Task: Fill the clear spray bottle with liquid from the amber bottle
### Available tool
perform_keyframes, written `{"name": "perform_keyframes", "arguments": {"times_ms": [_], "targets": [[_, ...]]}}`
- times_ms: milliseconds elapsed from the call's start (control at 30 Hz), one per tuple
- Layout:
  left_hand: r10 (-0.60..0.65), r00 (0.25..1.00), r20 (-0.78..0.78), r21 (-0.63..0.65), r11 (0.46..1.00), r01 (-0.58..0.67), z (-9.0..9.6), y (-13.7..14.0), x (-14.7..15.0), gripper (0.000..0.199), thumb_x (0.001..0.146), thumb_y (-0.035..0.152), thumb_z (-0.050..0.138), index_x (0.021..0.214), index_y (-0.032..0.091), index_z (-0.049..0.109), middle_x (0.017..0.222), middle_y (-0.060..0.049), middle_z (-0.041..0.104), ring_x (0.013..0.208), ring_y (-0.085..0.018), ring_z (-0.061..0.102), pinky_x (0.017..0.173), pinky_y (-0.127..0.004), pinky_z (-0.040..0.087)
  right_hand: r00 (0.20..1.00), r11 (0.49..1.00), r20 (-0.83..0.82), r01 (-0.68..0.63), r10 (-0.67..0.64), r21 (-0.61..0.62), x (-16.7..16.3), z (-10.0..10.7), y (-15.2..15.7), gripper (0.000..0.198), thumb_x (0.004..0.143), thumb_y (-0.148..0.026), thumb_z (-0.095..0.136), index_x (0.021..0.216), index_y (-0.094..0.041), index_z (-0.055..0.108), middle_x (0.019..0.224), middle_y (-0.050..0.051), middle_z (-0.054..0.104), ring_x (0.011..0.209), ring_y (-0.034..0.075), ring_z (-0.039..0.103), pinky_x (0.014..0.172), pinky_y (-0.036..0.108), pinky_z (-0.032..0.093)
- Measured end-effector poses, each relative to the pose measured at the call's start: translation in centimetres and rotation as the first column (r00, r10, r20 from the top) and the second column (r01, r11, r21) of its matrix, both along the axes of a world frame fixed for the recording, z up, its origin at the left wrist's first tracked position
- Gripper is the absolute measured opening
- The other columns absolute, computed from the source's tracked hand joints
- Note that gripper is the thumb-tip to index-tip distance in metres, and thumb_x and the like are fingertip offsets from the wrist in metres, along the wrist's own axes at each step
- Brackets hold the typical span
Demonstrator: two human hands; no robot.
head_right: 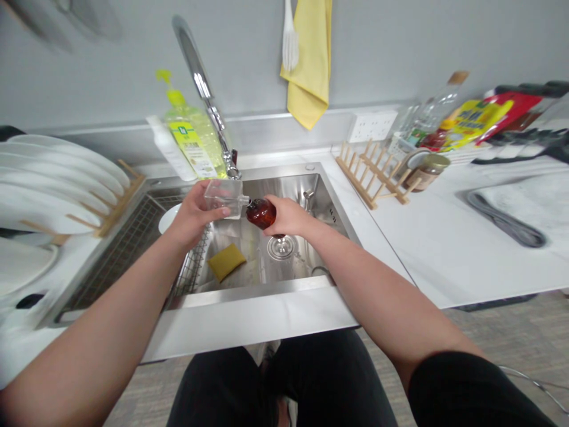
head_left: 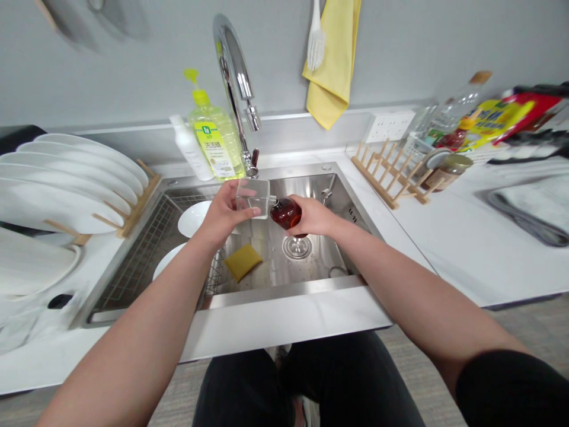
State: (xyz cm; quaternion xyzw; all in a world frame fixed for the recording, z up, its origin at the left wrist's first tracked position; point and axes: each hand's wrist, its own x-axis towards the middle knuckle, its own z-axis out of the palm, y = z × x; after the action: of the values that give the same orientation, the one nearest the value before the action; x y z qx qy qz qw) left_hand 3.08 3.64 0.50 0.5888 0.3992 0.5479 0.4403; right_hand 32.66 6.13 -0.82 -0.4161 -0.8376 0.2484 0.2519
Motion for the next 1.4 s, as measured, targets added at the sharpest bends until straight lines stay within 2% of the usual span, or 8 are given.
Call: {"name": "perform_keyframes", "arguments": {"times_ms": [167, 367, 633, 800, 967, 1133, 1233, 1400], "targets": [[0.016, 0.999, 0.042, -0.056, 0.998, -0.014, 0.0, -0.2, 0.4, 0.085, 0.057, 0.036, 0.116, 0.126, 0.025, 0.068, 0.124, -0.006, 0.083, 0.103, -0.024, 0.076, 0.096, -0.04, 0.06, 0.997, 0.999, -0.069, 0.028, -0.026, 0.022, 0.2, -0.3, 0.1, 0.077, 0.066, -0.033, 0.109, 0.135, -0.026, 0.075, 0.12, 0.005, 0.087, 0.109, 0.034, 0.083, 0.095, 0.045, 0.063], [-0.036, 0.976, 0.215, -0.105, 0.993, 0.06, 0.3, -0.5, 0.9, 0.07, 0.066, 0.038, 0.112, 0.124, 0.022, 0.076, 0.123, -0.008, 0.085, 0.12, -0.03, 0.079, 0.109, -0.044, 0.058, 0.983, 0.997, -0.175, 0.063, -0.054, 0.047, 0.2, -0.3, -0.4, 0.089, 0.064, -0.034, 0.11, 0.145, -0.023, 0.074, 0.128, 0.008, 0.087, 0.114, 0.035, 0.084, 0.105, 0.05, 0.065], [-0.17, 0.91, 0.378, -0.222, 0.938, 0.267, 0.4, -0.8, 0.2, 0.06, 0.085, 0.054, 0.1, 0.131, 0.022, 0.08, 0.127, -0.012, 0.087, 0.097, -0.025, 0.081, 0.086, -0.036, 0.06, 0.939, 0.984, -0.307, 0.175, -0.153, 0.045, 0.1, 1.4, -2.0, 0.089, 0.062, -0.039, 0.109, 0.143, -0.022, 0.075, 0.128, 0.01, 0.088, 0.118, 0.041, 0.084, 0.111, 0.059, 0.066], [-0.253, 0.842, 0.477, -0.22, 0.893, 0.393, 0.7, -1.3, 0.2, 0.057, 0.089, 0.059, 0.096, 0.127, 0.019, 0.082, 0.136, -0.019, 0.085, 0.123, -0.036, 0.083, 0.11, -0.05, 0.065, 0.91, 0.983, -0.397, 0.164, -0.117, 0.088, 0.1, 4.2, -3.7, 0.096, 0.061, -0.047, 0.112, 0.146, -0.023, 0.073, 0.137, 0.013, 0.086, 0.126, 0.043, 0.082, 0.117, 0.063, 0.064], [-0.328, 0.782, 0.53, -0.173, 0.861, 0.478, 1.2, -2.1, 0.2, 0.066, 0.086, 0.059, 0.099, 0.138, 0.023, 0.079, 0.137, -0.016, 0.084, 0.131, -0.038, 0.081, 0.122, -0.061, 0.062, 0.884, 0.988, -0.448, 0.153, -0.129, 0.017, 1.0, 6.7, -8.1, 0.099, 0.06, -0.057, 0.114, 0.144, -0.025, 0.072, 0.137, 0.014, 0.084, 0.123, 0.042, 0.082, 0.116, 0.063, 0.065], [-0.428, 0.772, 0.469, -0.122, 0.835, 0.537, 1.9, -2.7, 0.1, 0.073, 0.077, 0.053, 0.105, 0.139, 0.023, 0.08, 0.124, -0.012, 0.085, 0.126, -0.037, 0.083, 0.13, -0.063, 0.056, 0.847, 0.967, -0.468, 0.234, -0.254, -0.1, 5.1, 6.3, -14.9, 0.093, 0.063, -0.06, 0.114, 0.14, -0.027, 0.073, 0.129, 0.012, 0.085, 0.118, 0.041, 0.081, 0.109, 0.061, 0.068], [-0.434, 0.799, 0.417, -0.123, 0.844, 0.522, 1.9, -3.0, 0.2, 0.072, 0.072, 0.054, 0.109, 0.131, 0.023, 0.081, 0.12, -0.012, 0.086, 0.123, -0.039, 0.085, 0.124, -0.062, 0.06, 0.815, 0.932, -0.454, 0.327, -0.36, -0.153, 8.5, 4.9, -19.0, 0.089, 0.065, -0.06, 0.113, 0.138, -0.026, 0.075, 0.124, 0.012, 0.086, 0.115, 0.042, 0.081, 0.102, 0.058, 0.07], [-0.402, 0.863, 0.307, -0.077, 0.893, 0.443, 2.4, -4.1, 1.3, 0.073, 0.07, 0.059, 0.11, 0.126, 0.021, 0.083, 0.12, -0.015, 0.088, 0.112, -0.032, 0.086, 0.102, -0.046, 0.068, 0.764, 0.874, -0.425, 0.441, -0.485, -0.206, 12.5, 3.3, -23.9, 0.082, 0.065, -0.058, 0.112, 0.131, -0.025, 0.075, 0.117, 0.01, 0.086, 0.104, 0.037, 0.08, 0.093, 0.053, 0.07]]}}
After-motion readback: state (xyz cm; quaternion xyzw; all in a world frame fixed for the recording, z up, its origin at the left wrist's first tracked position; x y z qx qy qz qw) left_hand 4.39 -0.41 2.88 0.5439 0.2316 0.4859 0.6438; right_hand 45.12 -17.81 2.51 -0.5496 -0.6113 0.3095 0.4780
